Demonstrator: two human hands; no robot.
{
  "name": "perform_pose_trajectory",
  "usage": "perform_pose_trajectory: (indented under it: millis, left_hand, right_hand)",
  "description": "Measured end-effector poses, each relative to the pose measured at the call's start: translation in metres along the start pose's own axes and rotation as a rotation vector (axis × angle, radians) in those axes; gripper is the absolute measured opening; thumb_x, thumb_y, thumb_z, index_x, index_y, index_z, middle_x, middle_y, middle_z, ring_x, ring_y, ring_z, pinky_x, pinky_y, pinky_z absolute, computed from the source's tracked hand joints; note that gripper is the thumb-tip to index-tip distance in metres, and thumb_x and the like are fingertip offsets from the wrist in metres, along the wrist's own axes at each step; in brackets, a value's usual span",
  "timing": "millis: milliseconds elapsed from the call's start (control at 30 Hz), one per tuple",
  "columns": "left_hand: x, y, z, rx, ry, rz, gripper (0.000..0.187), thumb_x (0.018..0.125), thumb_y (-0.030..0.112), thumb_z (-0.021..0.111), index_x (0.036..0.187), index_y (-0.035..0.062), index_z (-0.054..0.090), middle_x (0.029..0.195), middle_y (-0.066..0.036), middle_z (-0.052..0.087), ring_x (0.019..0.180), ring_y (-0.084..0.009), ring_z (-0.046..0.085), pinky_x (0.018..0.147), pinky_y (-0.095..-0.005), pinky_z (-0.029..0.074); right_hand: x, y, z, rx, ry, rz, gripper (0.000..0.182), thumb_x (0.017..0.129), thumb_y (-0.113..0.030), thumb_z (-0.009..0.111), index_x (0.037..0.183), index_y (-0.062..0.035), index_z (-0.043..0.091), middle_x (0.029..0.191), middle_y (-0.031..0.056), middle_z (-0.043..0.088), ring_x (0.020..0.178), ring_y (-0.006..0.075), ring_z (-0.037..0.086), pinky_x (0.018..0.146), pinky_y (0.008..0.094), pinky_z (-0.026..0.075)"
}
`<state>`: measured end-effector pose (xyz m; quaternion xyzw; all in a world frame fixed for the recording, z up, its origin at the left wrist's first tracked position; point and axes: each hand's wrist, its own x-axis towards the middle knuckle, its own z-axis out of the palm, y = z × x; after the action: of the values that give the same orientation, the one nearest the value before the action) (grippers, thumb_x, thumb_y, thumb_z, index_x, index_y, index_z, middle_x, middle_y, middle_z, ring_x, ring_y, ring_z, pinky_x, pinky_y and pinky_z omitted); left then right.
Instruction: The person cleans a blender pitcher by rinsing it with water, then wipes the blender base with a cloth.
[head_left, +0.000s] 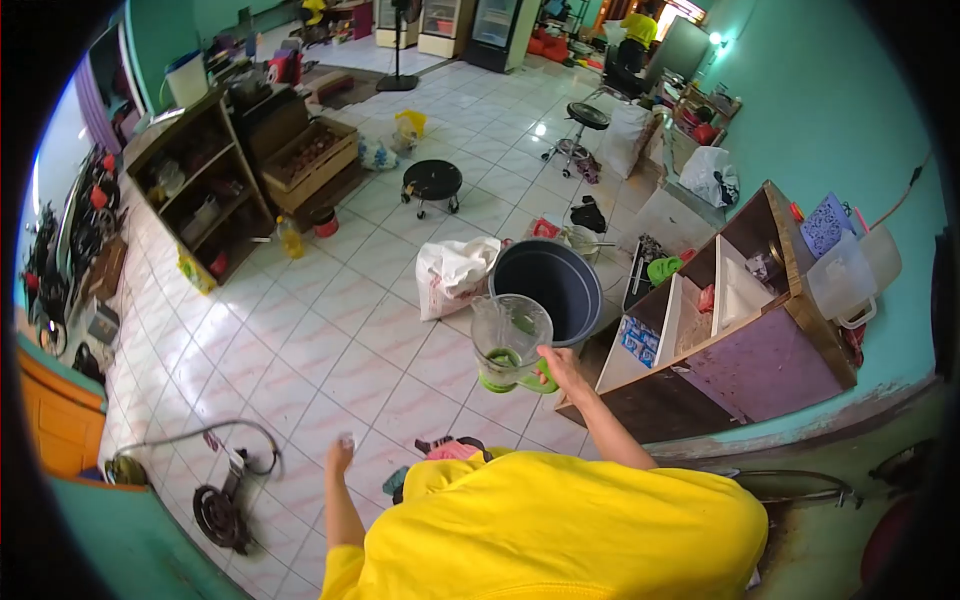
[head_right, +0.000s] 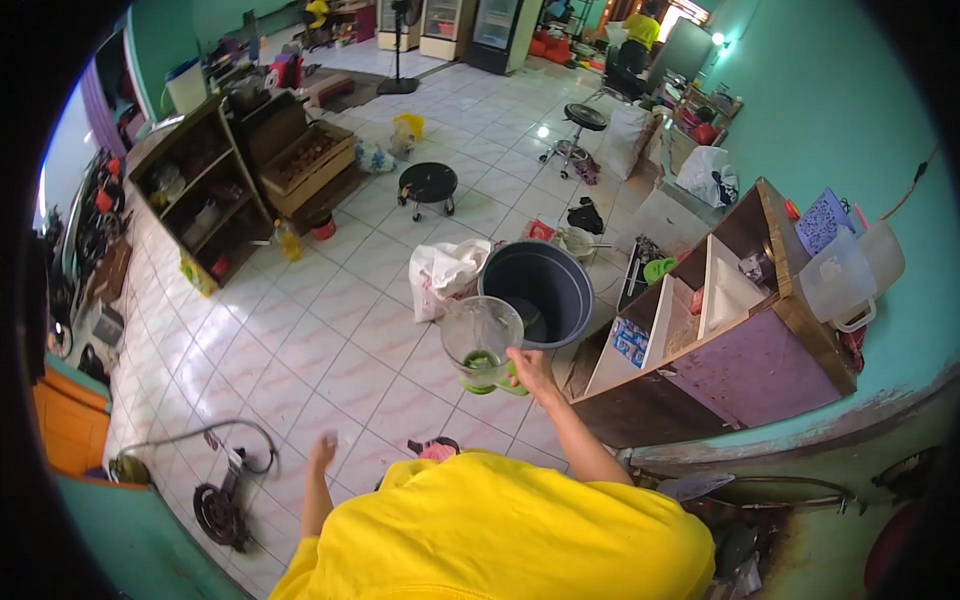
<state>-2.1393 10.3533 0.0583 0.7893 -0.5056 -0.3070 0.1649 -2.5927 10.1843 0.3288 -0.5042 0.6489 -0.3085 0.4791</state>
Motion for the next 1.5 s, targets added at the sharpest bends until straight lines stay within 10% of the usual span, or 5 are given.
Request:
perform_pose_trajectory:
  millis: [200,567,767,1033,1500]
  left_hand:
    - [-0.116,-0.122,0.036,-0.003,-0.384,-0.769,0.034,0.077,0.03,0.046,0.091,-0.0002,0.054,0.089,-0.019,0.052,0.087,-0.0282,0.049,0.074,-0.0369,0.038]
    - [0.042,-0.142,-0.079,-0.147,-0.262,-0.655,0.039,0.077,0.036,0.049,0.065,-0.0003,0.056,0.059,-0.009,0.05,0.06,-0.0169,0.046,0.055,-0.0329,0.037]
    - [0.272,0.046,-0.165,-0.5,-0.249,0.07,0.045,0.079,0.042,0.046,0.076,0.0003,0.063,0.061,-0.005,0.055,0.059,-0.0107,0.048,0.055,-0.0256,0.038]
    - [0.416,0.287,-0.165,-1.612,-1.122,-0.212,0.036,0.08,0.033,0.04,0.108,0.0114,0.049,0.112,-0.006,0.049,0.106,-0.0202,0.043,0.095,-0.0406,0.026]
    - [0.61,0.331,-0.261,-2.177,-0.389,-0.62,0.018,0.076,0.013,0.047,0.059,0.0095,0.043,0.052,0.001,0.046,0.055,-0.0134,0.048,0.066,-0.0293,0.044]
  right_hand:
    - [0.058,-0.055,0.042,0.18,-0.066,-0.037,0.038,0.075,-0.033,0.046,0.066,0.0032,0.054,0.054,0.0102,0.055,0.046,0.0127,0.053,0.046,0.0243,0.038]
    - [0.166,-0.131,0.175,0.48,-0.154,0.015,0.035,0.076,-0.032,0.043,0.069,0.0012,0.051,0.054,0.0094,0.053,0.046,0.0138,0.049,0.05,0.0257,0.039]
    - [0.225,-0.148,0.23,0.902,-0.081,0.155,0.028,0.074,-0.031,0.044,0.07,-0.0039,0.048,0.054,0.0099,0.051,0.045,0.0161,0.048,0.05,0.0277,0.041]
    - [0.327,-0.19,0.243,1.029,-0.058,0.115,0.033,0.077,-0.035,0.04,0.07,-0.0038,0.049,0.056,0.0088,0.051,0.051,0.0178,0.05,0.059,0.0309,0.043]
    - [0.549,-0.315,0.354,0.993,-0.579,0.437,0.036,0.078,-0.035,0.044,0.079,0.0001,0.051,0.067,0.0088,0.055,0.059,0.017,0.054,0.063,0.0282,0.043]
